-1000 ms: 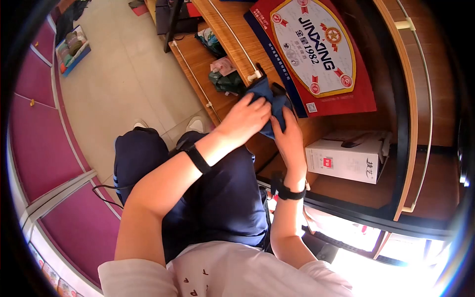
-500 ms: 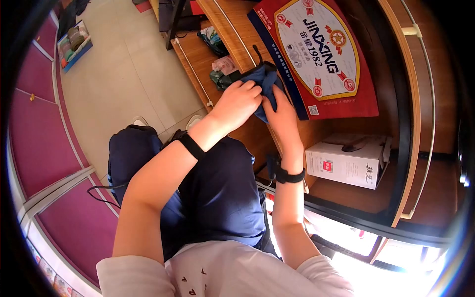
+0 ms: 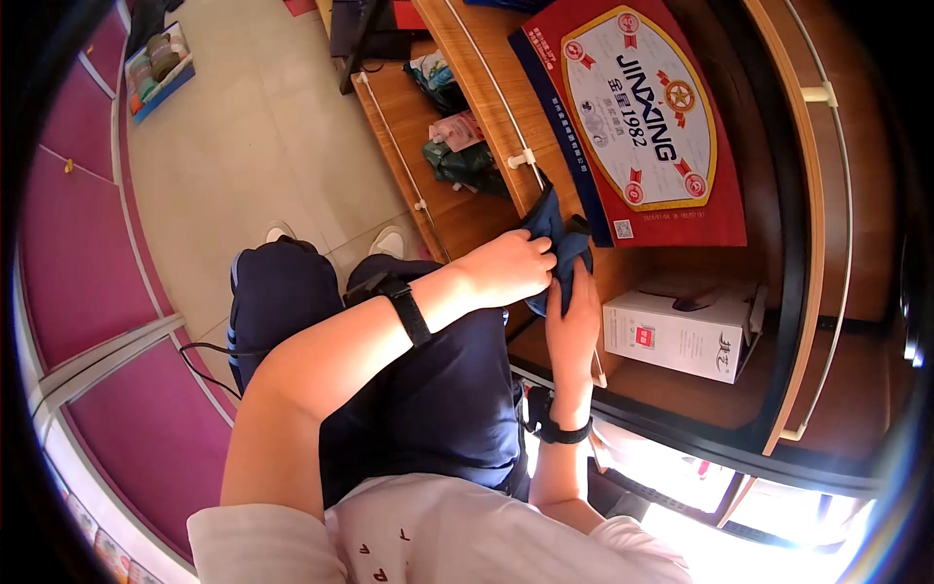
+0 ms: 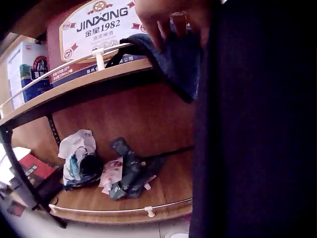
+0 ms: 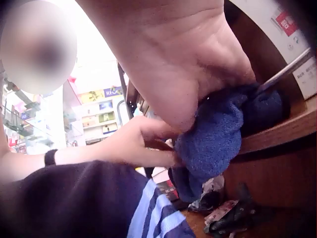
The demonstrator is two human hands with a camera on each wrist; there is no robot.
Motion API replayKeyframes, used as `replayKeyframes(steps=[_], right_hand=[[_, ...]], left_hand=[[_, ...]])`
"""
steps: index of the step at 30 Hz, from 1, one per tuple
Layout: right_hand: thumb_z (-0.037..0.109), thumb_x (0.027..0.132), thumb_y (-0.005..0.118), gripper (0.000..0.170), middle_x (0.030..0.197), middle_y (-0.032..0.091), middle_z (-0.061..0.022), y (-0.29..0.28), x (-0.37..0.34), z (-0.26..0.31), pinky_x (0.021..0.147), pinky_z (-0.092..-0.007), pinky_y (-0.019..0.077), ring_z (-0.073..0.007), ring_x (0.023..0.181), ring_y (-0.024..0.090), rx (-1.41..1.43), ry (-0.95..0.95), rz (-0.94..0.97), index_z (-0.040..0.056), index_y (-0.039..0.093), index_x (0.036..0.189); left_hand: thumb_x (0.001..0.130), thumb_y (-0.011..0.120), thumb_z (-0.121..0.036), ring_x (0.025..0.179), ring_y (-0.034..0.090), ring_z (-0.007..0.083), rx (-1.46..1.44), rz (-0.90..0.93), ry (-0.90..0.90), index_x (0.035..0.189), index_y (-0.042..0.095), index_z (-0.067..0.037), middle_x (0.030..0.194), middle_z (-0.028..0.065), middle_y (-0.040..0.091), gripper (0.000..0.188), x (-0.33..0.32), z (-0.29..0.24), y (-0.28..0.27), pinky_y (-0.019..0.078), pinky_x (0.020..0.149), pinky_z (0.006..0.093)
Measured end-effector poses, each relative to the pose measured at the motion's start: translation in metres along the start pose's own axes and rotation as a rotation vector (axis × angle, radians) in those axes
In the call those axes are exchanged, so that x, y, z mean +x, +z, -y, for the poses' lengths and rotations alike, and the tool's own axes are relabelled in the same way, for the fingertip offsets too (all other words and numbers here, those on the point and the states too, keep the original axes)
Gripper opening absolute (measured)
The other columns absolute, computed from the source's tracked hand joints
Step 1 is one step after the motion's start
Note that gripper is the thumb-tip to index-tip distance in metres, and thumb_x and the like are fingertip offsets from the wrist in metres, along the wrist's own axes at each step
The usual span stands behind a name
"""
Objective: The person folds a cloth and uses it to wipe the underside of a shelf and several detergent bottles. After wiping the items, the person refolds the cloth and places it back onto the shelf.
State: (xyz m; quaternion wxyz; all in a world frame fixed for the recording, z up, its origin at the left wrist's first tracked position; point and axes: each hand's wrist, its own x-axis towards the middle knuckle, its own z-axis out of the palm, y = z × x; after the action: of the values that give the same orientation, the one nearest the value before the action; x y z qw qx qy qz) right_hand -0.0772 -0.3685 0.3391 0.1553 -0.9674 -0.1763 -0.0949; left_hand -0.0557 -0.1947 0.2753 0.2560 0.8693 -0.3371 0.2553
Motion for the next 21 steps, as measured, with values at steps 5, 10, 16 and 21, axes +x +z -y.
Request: replayKeyframes(steps=[5, 10, 16, 21], right_hand=[[0.018, 0.099, 0.062, 0.041, 0.126, 0.062, -0.0211, 0.029, 0.005, -0.006, 0.095, -0.0507, 0.0476, -0.0439, 0.113, 0.058, -0.214, -0.017, -0.136, 0.0017, 0.056, 0.137], [0.024, 0.098, 0.067, 0.032, 0.112, 0.072, -0.0177, 0.051, 0.035, 0.001, 0.088, -0.0480, 0.0510, -0.0413, 0.103, 0.067, 0.028, 0.048, -0.318, 0.0025, 0.067, 0.121], [0.026, 0.096, 0.069, 0.041, 0.123, 0.071, -0.0164, 0.075, 0.085, 0.033, 0.088, -0.0470, 0.0528, -0.0379, 0.110, 0.067, 0.038, -0.085, -0.334, 0.0067, 0.064, 0.132], [0.024, 0.092, 0.072, 0.037, 0.113, 0.069, -0.0177, 0.082, 0.118, 0.067, 0.080, -0.0494, 0.0542, -0.0407, 0.105, 0.066, 0.008, -0.092, -0.346, 0.0062, 0.060, 0.123]], left_hand=[[0.086, 0.065, -0.018, 0.100, 0.059, 0.0157, 0.027, 0.088, -0.009, 0.087, 0.072, -0.012, 0.090, -0.0033, 0.062, 0.009, 0.002, 0.004, -0.010, 0.0496, 0.076, 0.0306], [0.083, 0.066, -0.018, 0.092, 0.061, 0.0170, 0.171, -0.104, -0.172, 0.085, 0.069, -0.011, 0.086, -0.0006, 0.060, 0.007, 0.003, 0.013, -0.034, 0.0484, 0.073, 0.0314], [0.079, 0.069, -0.016, 0.092, 0.060, 0.0176, 0.318, -0.187, -0.365, 0.081, 0.068, -0.012, 0.086, 0.0001, 0.060, 0.004, 0.000, 0.032, -0.066, 0.0455, 0.075, 0.0317], [0.078, 0.069, -0.014, 0.091, 0.063, 0.0198, 0.382, -0.217, -0.437, 0.080, 0.074, -0.011, 0.086, 0.0023, 0.066, 0.006, -0.005, 0.057, -0.062, 0.0467, 0.075, 0.0330]])
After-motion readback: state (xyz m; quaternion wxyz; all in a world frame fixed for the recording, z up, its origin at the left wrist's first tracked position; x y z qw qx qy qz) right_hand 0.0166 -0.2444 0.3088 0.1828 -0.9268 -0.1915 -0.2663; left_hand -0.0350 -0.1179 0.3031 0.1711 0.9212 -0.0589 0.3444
